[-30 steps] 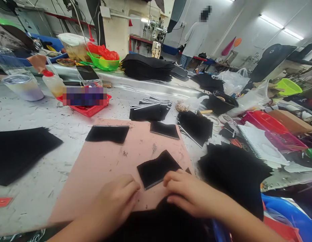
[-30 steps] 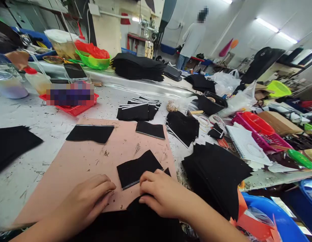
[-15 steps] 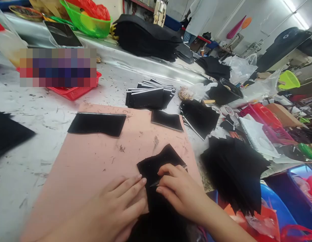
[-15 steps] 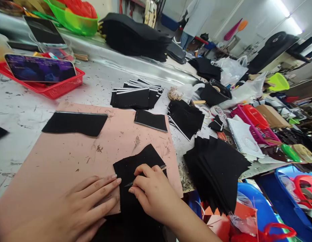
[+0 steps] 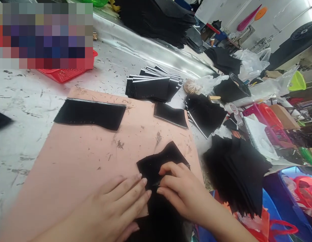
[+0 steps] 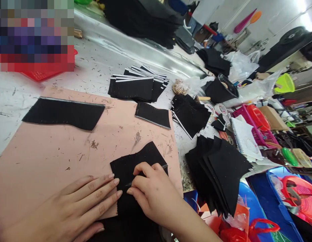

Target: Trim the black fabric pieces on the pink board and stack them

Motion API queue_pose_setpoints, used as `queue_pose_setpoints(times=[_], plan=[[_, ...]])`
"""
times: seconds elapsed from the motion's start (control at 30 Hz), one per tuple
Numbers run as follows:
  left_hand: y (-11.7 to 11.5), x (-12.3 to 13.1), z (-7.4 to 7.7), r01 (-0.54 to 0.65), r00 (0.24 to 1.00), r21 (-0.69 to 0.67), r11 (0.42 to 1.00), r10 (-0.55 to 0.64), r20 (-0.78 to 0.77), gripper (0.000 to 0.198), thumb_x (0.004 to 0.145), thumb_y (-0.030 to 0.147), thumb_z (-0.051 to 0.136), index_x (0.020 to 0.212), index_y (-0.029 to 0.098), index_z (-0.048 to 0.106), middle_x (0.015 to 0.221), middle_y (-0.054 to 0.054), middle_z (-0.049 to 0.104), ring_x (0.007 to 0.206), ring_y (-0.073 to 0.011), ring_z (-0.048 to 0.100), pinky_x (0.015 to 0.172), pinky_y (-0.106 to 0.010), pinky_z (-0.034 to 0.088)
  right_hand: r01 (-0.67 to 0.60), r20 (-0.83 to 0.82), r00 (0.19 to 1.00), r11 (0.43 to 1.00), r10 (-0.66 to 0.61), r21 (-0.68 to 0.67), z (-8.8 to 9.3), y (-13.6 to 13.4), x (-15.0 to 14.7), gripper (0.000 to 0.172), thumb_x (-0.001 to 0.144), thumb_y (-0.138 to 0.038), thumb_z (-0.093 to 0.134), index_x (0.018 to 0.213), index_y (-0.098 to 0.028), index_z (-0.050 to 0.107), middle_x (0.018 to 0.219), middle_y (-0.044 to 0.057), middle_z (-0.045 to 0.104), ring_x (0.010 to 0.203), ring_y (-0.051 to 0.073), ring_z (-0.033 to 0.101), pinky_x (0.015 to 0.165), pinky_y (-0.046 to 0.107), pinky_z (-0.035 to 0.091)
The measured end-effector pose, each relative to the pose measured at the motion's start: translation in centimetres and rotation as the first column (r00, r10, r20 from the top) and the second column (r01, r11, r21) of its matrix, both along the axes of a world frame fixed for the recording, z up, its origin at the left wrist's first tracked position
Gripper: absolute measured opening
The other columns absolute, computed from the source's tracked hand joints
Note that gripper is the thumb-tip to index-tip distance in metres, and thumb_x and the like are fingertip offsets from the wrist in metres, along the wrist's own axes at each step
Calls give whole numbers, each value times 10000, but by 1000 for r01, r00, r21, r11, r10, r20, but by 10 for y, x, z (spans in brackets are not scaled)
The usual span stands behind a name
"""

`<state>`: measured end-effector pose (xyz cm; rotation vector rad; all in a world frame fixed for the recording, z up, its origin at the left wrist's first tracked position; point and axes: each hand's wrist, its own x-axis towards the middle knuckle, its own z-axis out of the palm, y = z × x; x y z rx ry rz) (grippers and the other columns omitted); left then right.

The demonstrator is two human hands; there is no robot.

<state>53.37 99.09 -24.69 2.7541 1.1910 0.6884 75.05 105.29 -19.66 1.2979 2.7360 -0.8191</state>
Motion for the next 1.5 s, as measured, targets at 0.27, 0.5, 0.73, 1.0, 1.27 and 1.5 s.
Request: queue_pose_setpoints(times=[0.27, 0.5, 0.73, 1.0, 1.27, 1.5], plan=[[-1, 1, -3, -12, 1000, -3, 1000, 12, 2, 385, 902, 415, 432, 1233, 256, 548, 1215, 28, 620, 1089, -131, 556, 963, -250, 317, -32, 3, 999, 999, 32, 21, -1, 3, 1, 151, 859, -231, 548, 743, -199, 639, 966, 50, 588, 729, 168, 493, 656, 313, 440], [0, 4, -3, -34, 999, -10, 999, 34, 10, 348, 928, 379, 383, 1179, 249, 587, 1226, 27, 612, 1083, -134, 559, 994, -263, 267, -57, 6, 998, 998, 57, 26, -1, 5, 0, 160, 863, -234, 549, 737, -190, 638, 951, 49, 583, 727, 166, 496, 674, 318, 425], [-7, 3, -8, 12, 999, -46, 999, -14, -40, 427, 846, 391, 533, 1241, 229, 541, 1301, -23, 554, 1191, -195, 472, 1100, -311, 149, -37, -3, 999, 999, 37, 39, 3, 9, 5, 159, 823, -281, 598, 700, -182, 613, 933, 58, 593, 746, 174, 511, 700, 339, 427], [-2, 21, -5, -70, 997, 113, 991, 64, 53, 273, 898, 346, 459, 924, 209, 694, 1073, -29, 673, 1011, -202, 526, 998, -356, 246, 107, 17, 994, 994, -107, 12, 12, 20, 26, 74, 774, -172, 594, 701, -185, 586, 983, 63, 583, 866, 201, 544, 820, 399, 416], [1, 51, 7, -69, 995, 193, 979, 81, -58, 337, 916, 184, 360, 875, 148, 692, 958, -48, 686, 945, -201, 520, 832, -327, 336, 63, 21, 998, 996, -65, 68, 6, 23, 23, 102, 786, -177, 621, 688, -171, 592, 926, 43, 581, 784, 170, 541, 794, 381, 414], [5, 72, 4, 16, 984, 210, 978, 22, -177, 323, 835, 67, 350, 945, 143, 644, 991, -72, 688, 938, -195, 586, 807, -322, 364, 163, 53, 984, 979, -170, 122, 5, 20, 26, 130, 723, -243, 685, 711, -175, 575, 901, 49, 577, 741, 180, 549, 692, 337, 446]])
